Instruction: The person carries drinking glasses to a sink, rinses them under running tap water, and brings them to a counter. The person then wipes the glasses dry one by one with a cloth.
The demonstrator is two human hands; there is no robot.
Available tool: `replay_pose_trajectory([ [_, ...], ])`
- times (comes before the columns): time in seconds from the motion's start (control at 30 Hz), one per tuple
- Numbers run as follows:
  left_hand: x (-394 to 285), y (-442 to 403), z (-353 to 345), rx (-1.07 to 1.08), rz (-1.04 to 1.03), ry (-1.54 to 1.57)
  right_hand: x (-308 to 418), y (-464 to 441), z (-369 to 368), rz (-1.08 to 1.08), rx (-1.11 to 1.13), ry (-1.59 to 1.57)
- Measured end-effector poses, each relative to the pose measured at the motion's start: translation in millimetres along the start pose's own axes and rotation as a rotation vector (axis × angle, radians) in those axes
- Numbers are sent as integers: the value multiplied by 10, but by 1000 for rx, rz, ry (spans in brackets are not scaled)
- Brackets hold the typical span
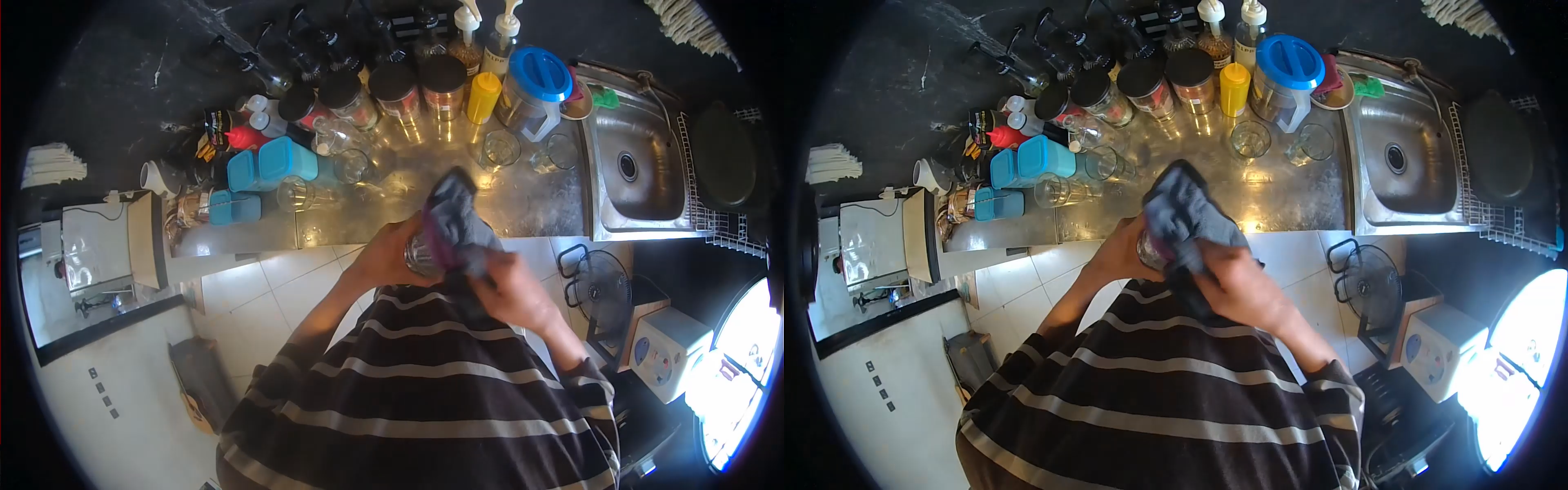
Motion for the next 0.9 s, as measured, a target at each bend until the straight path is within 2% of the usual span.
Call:
replay_pose_trajectory([
  [0.03,336,2,-244,-6,-193,52,85,-48,-61,62,-49,-145],
  [0.1,-25,85,-38,-21,-117,-123,-317,58,-380,283,144,203],
  [0.13,-58,113,-44,49,-110,-148,-320,100,-413,504,127,327],
  [0.17,-62,170,-95,45,-160,-178,-363,105,-399,518,137,328],
  [0.23,-41,272,-205,47,-275,-254,-379,98,-452,759,589,452],
  [0.27,-58,333,-261,44,-301,-264,-133,-60,-392,119,710,-23],
  [0.37,-144,416,-261,25,-281,-316,-122,-126,-482,115,880,33],
  [0.43,-156,438,-213,38,-278,-406,-210,-156,-575,198,862,58],
  [0.5,-144,481,-171,37,-278,-445,-211,-228,-639,142,945,85],
  [0.53,-138,527,-179,4,-276,-435,-162,-332,-742,-16,1138,254],
  [0.6,-154,616,-202,1,-227,-470,-134,-306,-741,-166,970,73],
  [0.7,-197,672,-145,-21,-258,-510,-106,-292,-779,-108,907,2],
  [0.77,-201,694,-104,-10,-242,-506,-349,-210,-979,-17,912,75],
  [0.83,-200,732,-71,-16,-301,-569,-238,-234,-969,134,690,-211],
  [0.9,-228,762,-45,5,-298,-586,-155,-276,-934,62,786,-138],
])
Point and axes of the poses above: each hand's wrist, its own y-axis away from the middle knuckle, its own z-axis out of the back of the hand, x = y × z, the point moved 2 cm from there along -y, towards the middle knuckle, and after that the axes turned 7 degrees about -y, right-handed, at the moved point
